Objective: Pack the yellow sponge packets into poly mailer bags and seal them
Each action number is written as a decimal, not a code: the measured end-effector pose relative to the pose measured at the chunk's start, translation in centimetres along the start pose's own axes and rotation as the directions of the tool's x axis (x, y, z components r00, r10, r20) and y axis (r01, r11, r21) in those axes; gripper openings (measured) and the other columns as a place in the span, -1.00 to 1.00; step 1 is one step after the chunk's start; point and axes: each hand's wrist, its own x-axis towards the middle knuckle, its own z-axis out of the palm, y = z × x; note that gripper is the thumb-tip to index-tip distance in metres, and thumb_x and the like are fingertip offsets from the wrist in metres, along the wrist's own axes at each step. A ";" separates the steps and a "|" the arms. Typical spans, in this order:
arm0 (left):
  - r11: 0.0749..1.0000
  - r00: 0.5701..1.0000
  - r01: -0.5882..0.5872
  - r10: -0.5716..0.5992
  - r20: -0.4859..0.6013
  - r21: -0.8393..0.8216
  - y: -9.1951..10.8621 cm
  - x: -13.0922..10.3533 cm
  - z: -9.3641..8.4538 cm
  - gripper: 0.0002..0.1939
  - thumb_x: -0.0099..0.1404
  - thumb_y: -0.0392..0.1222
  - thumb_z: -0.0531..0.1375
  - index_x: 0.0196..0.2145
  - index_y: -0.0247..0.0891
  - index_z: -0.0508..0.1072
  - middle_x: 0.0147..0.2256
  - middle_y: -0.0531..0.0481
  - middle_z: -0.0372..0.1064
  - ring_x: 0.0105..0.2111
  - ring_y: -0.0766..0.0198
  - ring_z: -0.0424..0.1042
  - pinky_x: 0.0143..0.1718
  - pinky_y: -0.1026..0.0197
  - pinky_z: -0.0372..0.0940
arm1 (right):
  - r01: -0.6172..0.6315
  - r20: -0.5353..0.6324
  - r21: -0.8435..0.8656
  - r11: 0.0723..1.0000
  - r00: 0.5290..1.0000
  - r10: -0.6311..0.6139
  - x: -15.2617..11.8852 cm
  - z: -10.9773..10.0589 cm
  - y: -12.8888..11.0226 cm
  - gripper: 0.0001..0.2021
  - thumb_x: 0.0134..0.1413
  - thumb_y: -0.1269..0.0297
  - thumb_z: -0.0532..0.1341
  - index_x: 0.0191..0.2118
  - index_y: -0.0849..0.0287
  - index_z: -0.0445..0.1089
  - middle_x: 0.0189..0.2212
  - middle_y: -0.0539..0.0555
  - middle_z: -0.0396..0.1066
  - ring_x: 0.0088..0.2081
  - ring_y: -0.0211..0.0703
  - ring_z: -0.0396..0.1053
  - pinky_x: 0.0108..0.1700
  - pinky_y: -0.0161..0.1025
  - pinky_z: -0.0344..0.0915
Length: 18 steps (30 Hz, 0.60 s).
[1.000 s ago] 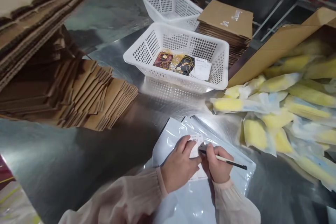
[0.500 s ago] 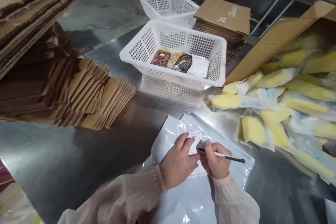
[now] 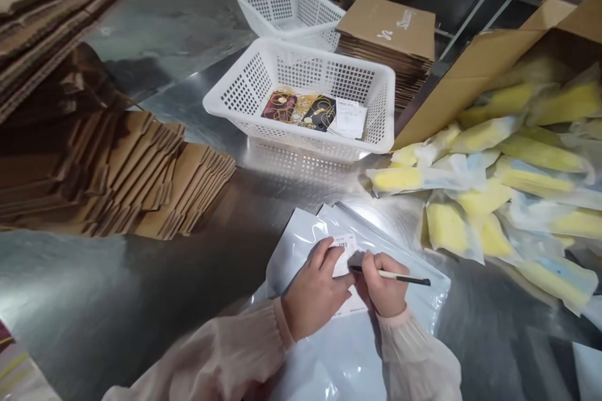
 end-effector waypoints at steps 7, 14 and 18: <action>1.000 1.000 0.008 -0.008 0.008 0.012 0.1 0.1 -0.1 -0.78 0.15 -0.14 0.32 -0.21 -0.14 0.51 0.06 -0.16 0.14 0.19 -0.15 0.01 0.12 -0.18 0.22 | 0.022 -0.007 0.004 1.000 1.000 -0.022 0.2 0.0 -0.2 -0.52 0.09 0.23 0.16 -0.75 0.12 -0.03 -0.80 -0.17 -0.06 -0.71 -0.41 -0.07 -0.62 -0.34 -0.03; 1.000 1.000 -0.006 0.007 -0.004 0.027 0.1 0.0 -0.2 -0.67 0.16 -0.17 0.31 -0.09 -0.08 0.47 0.06 -0.15 0.12 0.18 -0.16 0.02 0.10 -0.18 0.26 | 0.061 -0.109 -0.076 0.995 0.992 -0.070 0.1 -0.6 -0.1 -0.51 0.10 0.24 0.15 -0.77 0.12 -0.03 -0.82 -0.16 -0.07 -0.72 -0.41 -0.09 -0.62 -0.33 -0.04; 0.999 1.000 -0.013 0.013 0.007 0.038 0.1 0.0 -0.2 -0.62 0.17 -0.16 0.29 -0.03 -0.06 0.44 0.07 -0.16 0.11 0.18 -0.16 0.02 0.10 -0.19 0.26 | 0.005 -0.141 -0.097 0.995 0.990 -0.019 0.1 -0.8 -0.1 -0.52 0.11 0.21 0.17 -0.77 0.13 0.06 -0.82 -0.13 0.04 -0.71 -0.40 -0.01 -0.59 -0.33 0.04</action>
